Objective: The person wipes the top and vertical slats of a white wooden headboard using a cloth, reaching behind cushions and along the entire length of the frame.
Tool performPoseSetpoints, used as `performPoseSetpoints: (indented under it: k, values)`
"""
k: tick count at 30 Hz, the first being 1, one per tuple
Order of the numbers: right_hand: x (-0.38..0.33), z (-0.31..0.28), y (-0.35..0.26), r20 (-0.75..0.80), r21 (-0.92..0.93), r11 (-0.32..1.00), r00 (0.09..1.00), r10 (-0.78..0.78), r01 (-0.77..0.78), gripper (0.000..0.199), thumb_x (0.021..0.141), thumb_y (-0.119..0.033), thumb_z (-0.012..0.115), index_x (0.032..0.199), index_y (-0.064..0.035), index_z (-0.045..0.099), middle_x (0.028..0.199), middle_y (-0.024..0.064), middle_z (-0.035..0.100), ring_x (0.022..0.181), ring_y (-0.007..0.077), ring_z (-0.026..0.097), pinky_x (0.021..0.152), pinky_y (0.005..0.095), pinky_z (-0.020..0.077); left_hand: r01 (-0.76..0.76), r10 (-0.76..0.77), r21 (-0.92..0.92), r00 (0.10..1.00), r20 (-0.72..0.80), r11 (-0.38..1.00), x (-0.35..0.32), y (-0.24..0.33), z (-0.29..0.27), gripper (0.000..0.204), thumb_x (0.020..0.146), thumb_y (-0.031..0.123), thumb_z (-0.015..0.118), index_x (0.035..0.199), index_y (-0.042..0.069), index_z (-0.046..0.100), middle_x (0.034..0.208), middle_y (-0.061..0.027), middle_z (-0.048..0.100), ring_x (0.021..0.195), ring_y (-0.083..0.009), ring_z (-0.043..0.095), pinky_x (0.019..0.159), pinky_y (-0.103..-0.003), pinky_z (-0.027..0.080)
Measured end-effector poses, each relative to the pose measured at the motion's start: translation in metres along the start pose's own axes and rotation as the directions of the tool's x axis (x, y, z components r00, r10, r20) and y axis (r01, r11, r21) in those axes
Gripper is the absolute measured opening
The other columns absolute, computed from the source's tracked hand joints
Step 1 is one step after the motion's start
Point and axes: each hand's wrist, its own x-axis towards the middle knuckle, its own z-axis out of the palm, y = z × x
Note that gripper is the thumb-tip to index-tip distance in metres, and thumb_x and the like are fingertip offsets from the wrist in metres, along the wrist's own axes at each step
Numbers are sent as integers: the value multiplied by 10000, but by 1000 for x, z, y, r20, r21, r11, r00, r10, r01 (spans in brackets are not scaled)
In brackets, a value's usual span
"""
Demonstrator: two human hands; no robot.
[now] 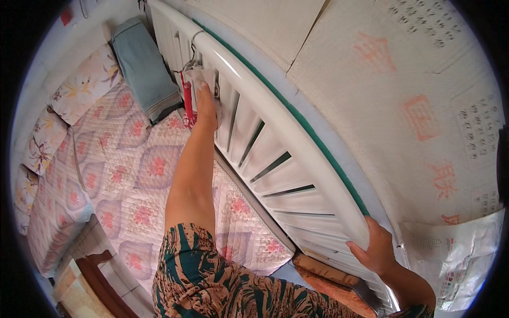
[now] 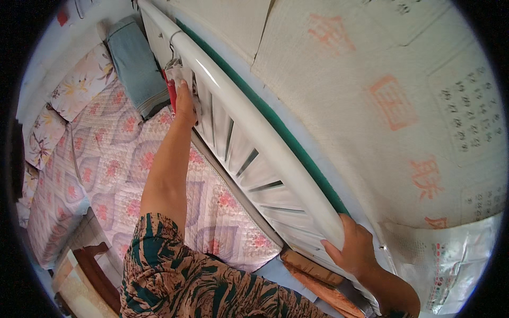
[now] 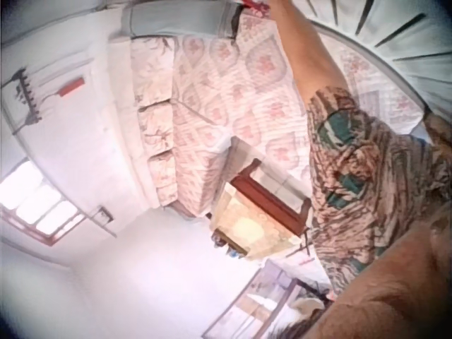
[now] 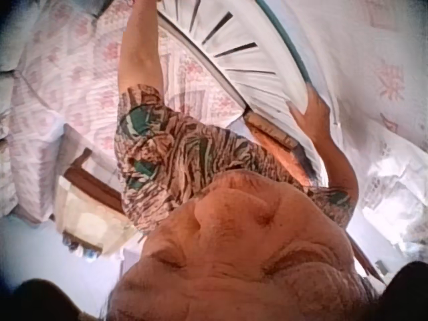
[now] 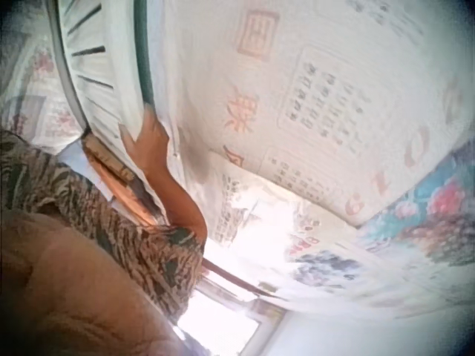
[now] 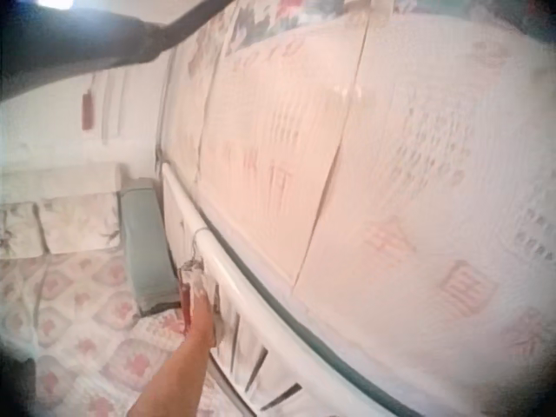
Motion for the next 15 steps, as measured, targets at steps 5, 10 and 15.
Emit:
performPoseSetpoints:
  k: [5,10,15]
  values:
    - [4,-10,-11,98,45,990,987,131,-136,632,734,-237,773,1226,35,481,966,253,640,876,421,631,781,469,492,187,-176,-170,982,74,968,26,-55,-27,669,946,542,437,1429,82,389,1409,-106,471,1251,-289,488,1049,-432,401]
    - [1,-9,-3,100,22,991,987,126,-129,629,707,-216,785,1199,49,496,953,270,637,841,434,640,770,472,505,333,-326,-209,943,68,919,33,-117,-55,625,970,508,382,1452,111,353,1438,-77,448,1287,-296,463,1074,-460,387]
    - [-4,-7,-2,12,7,1000,1000,-13,13,641,699,-197,795,1205,61,498,930,256,633,805,416,640,742,455,523,431,-423,-268,902,90,862,30,-184,-88,600,995,522,304,1445,133,386,1478,-79,419,1341,-310,411,1117,-491,339]
